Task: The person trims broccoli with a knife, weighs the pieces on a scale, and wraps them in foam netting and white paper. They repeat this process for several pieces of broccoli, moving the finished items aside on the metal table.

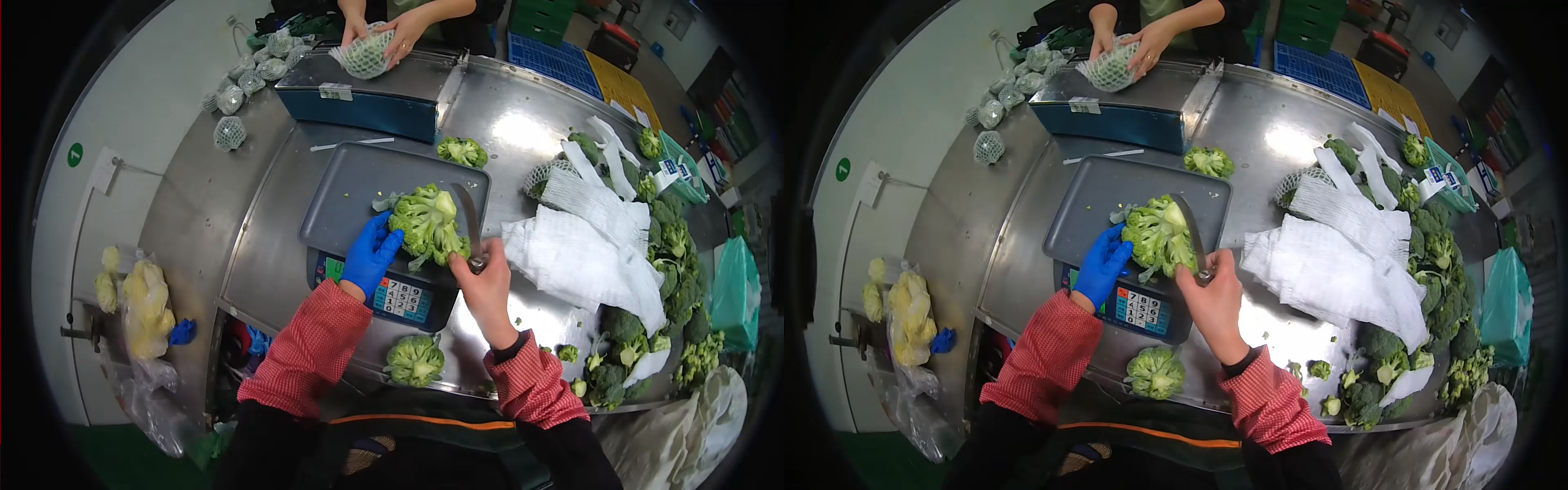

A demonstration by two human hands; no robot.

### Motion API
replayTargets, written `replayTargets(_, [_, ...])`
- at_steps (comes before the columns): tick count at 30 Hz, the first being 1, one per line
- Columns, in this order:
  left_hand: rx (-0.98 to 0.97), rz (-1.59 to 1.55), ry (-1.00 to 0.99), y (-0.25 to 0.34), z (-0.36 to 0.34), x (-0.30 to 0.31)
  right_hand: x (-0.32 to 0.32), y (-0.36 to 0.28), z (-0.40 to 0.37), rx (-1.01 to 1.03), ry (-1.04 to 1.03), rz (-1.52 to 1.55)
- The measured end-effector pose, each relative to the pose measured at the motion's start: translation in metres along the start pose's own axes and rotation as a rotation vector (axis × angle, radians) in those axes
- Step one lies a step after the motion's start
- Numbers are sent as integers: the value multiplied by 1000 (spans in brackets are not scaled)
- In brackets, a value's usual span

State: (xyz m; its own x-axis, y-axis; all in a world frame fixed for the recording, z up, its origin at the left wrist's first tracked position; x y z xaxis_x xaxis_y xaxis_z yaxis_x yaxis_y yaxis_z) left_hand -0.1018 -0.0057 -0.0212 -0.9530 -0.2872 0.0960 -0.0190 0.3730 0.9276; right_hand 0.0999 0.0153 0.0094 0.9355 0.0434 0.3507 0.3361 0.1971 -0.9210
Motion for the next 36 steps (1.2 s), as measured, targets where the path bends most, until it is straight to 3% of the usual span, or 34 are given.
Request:
replayTargets(7, [-124, 120, 42, -16, 10, 10, -19, 8, 4, 50, -172, -75])
replayTargets(11, [-27, 109, 29, -8, 8, 15, -4, 18, 1, -171, -216, 409])
replayTargets(19, [-84, -24, 70, -4, -5, 28, 11, 23, -14, -196, -166, 495])
replayTargets(23, [-257, -64, 239, -16, -28, 29, 21, 44, -29, -132, -100, 384])
replayTargets(26, [-323, 51, 228, -50, -54, 21, 37, 64, -49, -50, -23, 98])
replayTargets(29, [-213, 5, 113, -71, -86, 13, 65, 68, -71, -17, -170, -497])
replayTargets(31, [-58, 74, 72, -87, -103, 18, 71, 100, -99, 254, -287, -767])
replayTargets(32, [19, 108, 46, -95, -108, 19, 74, 109, -108, 266, -383, -818])
replayTargets(35, [-125, 251, 78, -118, -105, 17, 59, 70, -96, 507, -360, -705])
replayTargets(36, [-102, 316, 41, -101, -109, 9, 50, 52, -90, 549, -400, -591])
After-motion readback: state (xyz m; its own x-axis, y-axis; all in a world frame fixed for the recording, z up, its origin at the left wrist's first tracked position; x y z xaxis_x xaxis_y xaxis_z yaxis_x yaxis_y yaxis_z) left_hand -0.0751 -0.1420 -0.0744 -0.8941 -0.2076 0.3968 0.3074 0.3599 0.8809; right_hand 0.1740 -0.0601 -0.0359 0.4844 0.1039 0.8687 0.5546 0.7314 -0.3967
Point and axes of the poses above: each hand's wrist, its own z-axis towards the middle knuckle, its own x-axis out of the back of the hand, y = z × x, the point moved 1 cm from there along z, towards the middle knuckle, and after that the axes turned 11 degrees about x, right-handed, at the moved point
